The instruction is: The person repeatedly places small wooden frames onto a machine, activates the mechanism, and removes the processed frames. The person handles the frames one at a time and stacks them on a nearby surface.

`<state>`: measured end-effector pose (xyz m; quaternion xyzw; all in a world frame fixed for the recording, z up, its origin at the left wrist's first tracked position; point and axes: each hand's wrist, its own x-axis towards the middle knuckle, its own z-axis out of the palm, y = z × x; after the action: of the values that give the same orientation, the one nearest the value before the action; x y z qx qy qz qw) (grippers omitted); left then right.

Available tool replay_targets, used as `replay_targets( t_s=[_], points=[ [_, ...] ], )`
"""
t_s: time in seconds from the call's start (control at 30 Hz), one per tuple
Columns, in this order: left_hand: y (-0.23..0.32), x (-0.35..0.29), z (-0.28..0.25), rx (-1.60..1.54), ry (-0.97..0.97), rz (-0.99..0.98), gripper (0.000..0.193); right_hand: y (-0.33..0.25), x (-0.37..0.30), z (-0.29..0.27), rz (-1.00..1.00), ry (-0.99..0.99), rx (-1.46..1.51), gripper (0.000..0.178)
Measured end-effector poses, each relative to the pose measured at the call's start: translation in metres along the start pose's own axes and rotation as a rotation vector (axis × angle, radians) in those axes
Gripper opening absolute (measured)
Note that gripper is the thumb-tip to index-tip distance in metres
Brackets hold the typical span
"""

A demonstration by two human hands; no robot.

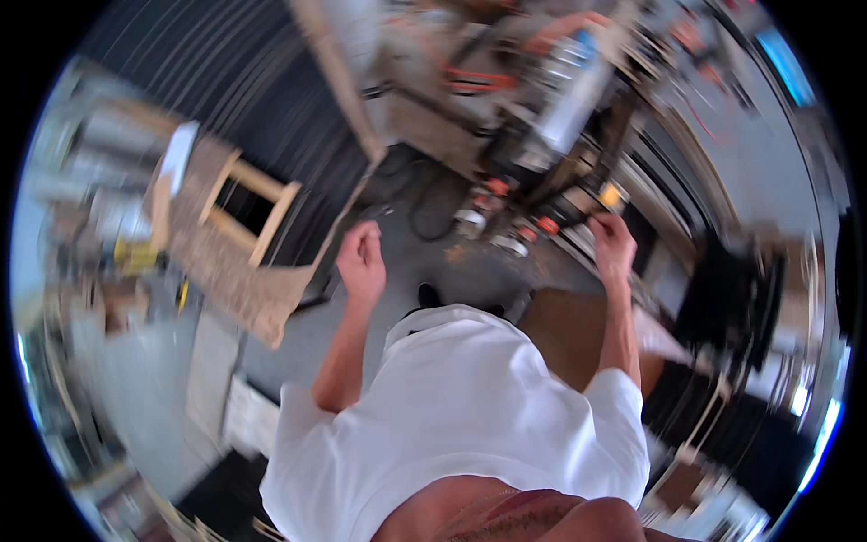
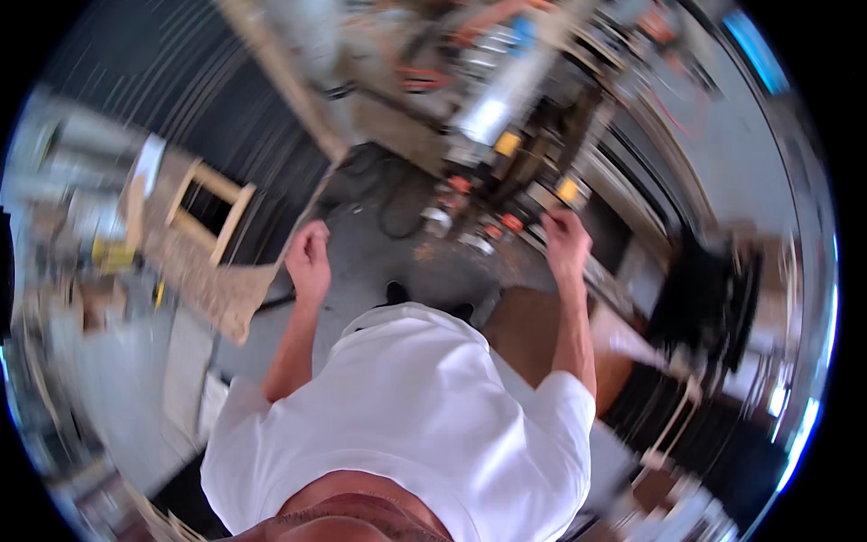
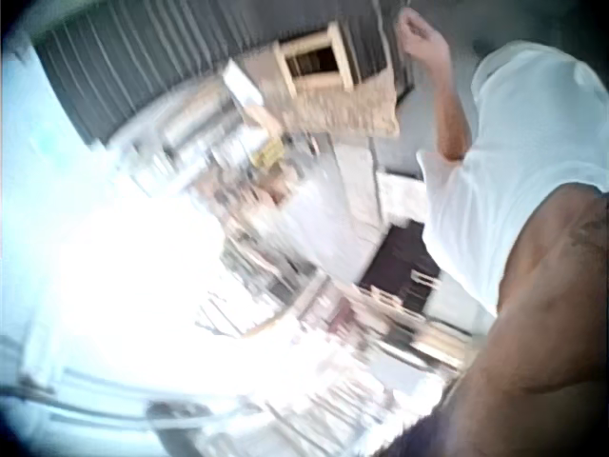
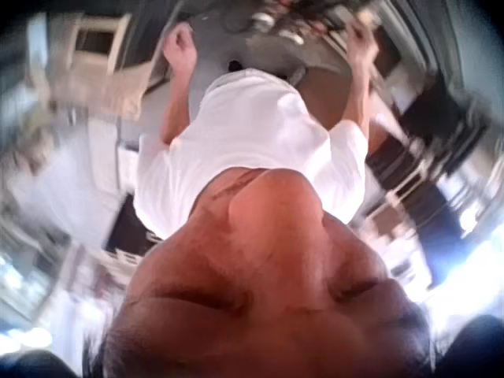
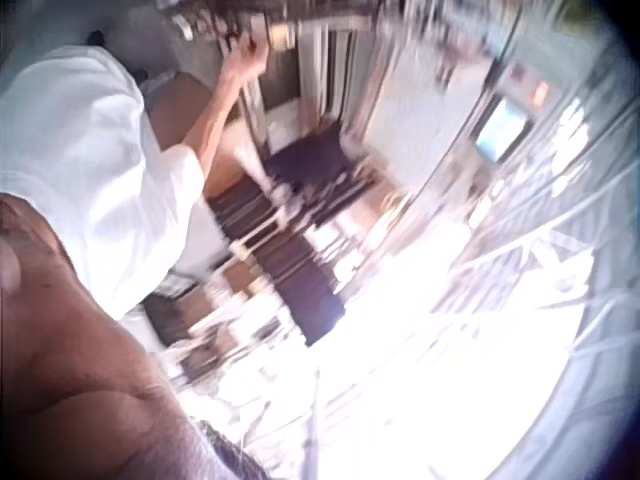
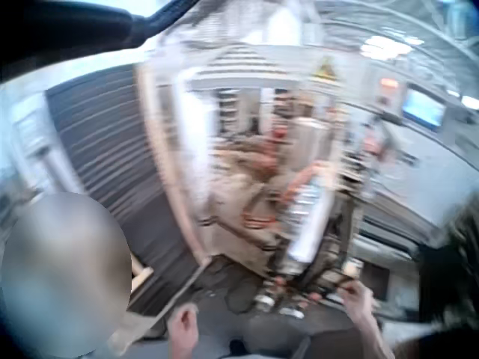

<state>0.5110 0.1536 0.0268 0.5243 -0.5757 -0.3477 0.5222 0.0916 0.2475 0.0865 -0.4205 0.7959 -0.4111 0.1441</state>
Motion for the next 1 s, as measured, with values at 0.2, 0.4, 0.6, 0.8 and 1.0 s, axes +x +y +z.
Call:
replay_targets(
  t_s=[0.2, 0.4, 0.6, 0.8, 1.0],
  points=[
    [-0.026, -0.063, 0.129, -0.174, -0.717, -0.359, 0.021, 0.061, -0.042, -0.128, -0.101, 0.243, -0.329, 0.018],
    [-0.023, -0.08, 0.201, -0.063, -0.901, -0.507, 0.028, 0.138, -0.147, -0.315, 0.068, 0.682, -0.955, 0.023],
    [-0.001, -0.123, 0.261, -0.047, -0.984, -0.586, 0.027, 0.188, -0.265, -0.396, 0.659, 0.734, -0.701, 0.027],
    [0.034, -0.133, 0.309, -0.037, -1.018, -0.437, 0.025, 0.193, -0.277, -0.394, 0.558, 0.785, -0.52, 0.021],
    [0.066, -0.057, 0.353, -0.208, -0.805, -0.264, 0.021, 0.176, -0.244, -0.386, 0.341, 0.878, -0.349, 0.021]
  ],
)
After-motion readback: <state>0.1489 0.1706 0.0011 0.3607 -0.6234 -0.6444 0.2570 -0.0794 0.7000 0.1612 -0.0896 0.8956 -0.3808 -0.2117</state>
